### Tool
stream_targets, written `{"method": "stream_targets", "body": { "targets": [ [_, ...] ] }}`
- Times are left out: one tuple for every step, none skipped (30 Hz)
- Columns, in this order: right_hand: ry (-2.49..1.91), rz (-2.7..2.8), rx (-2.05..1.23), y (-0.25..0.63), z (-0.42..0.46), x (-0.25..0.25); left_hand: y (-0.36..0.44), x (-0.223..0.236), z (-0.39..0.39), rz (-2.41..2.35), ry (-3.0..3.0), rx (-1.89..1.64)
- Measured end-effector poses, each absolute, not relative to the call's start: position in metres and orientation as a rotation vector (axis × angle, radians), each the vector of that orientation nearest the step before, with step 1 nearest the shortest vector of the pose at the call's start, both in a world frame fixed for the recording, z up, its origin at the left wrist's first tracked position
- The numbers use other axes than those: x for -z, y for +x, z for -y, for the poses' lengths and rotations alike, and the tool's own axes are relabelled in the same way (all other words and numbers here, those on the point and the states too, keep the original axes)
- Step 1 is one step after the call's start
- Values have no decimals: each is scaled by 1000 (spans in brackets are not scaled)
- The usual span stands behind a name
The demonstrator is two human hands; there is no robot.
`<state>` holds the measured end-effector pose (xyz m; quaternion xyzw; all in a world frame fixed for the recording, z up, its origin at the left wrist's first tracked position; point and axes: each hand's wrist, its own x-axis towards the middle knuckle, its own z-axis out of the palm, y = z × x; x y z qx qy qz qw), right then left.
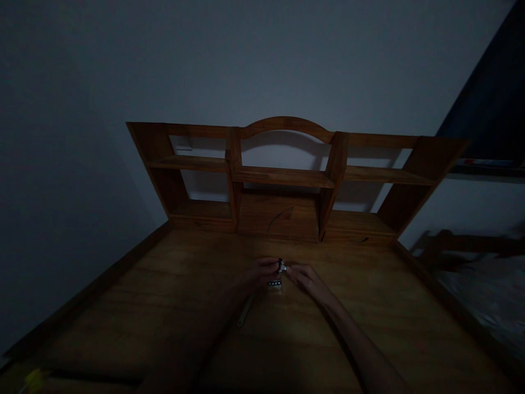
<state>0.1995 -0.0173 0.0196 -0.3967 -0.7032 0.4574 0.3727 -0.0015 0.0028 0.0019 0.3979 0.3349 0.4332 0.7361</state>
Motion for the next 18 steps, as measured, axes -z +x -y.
{"method": "stream_targets", "body": {
  "targets": [
    [-1019,1800,-1168,199,17,-19,-1,-3,-2,-734,875,-951],
    [-1021,1799,-1161,199,17,-18,-2,-4,-2,-735,874,-952],
    [-1026,1799,-1154,199,17,-18,-2,-5,-1,-739,870,-950],
    [-1033,1801,-1145,198,17,-18,-2,-7,-1,-743,866,-945],
    [-1038,1805,-1137,198,17,-18,-3,-8,0,-743,867,-941],
    [-1040,1810,-1130,198,17,-19,-3,-9,0,-739,871,-940],
    [-1040,1816,-1123,198,17,-19,-4,-10,1,-732,877,-938],
    [-1037,1822,-1118,197,18,-20,-4,-11,1,-723,887,-936],
    [-1033,1827,-1113,197,18,-20,-4,-11,1,-718,895,-937],
    [-1030,1830,-1108,197,18,-21,-4,-11,0,-717,900,-940],
    [-1028,1836,-1105,197,18,-21,-4,-11,0,-723,899,-940],
    [-1028,1844,-1103,198,18,-21,-4,-11,-1,-732,894,-940],
    [-1029,1855,-1103,198,17,-21,-4,-11,-1,-744,889,-942],
    [-1034,1866,-1104,198,17,-20,-4,-11,-1,-756,887,-946],
    [-1039,1878,-1107,199,17,-19,-4,-11,-1,-763,891,-947],
    [-1042,1886,-1112,200,16,-18,-4,-11,-1,-767,900,-948],
    [-1046,1893,-1118,200,15,-18,-4,-12,0,-771,910,-949],
    [-1049,1898,-1123,200,15,-17,-4,-11,-1,-778,915,-952]
  ]
}}
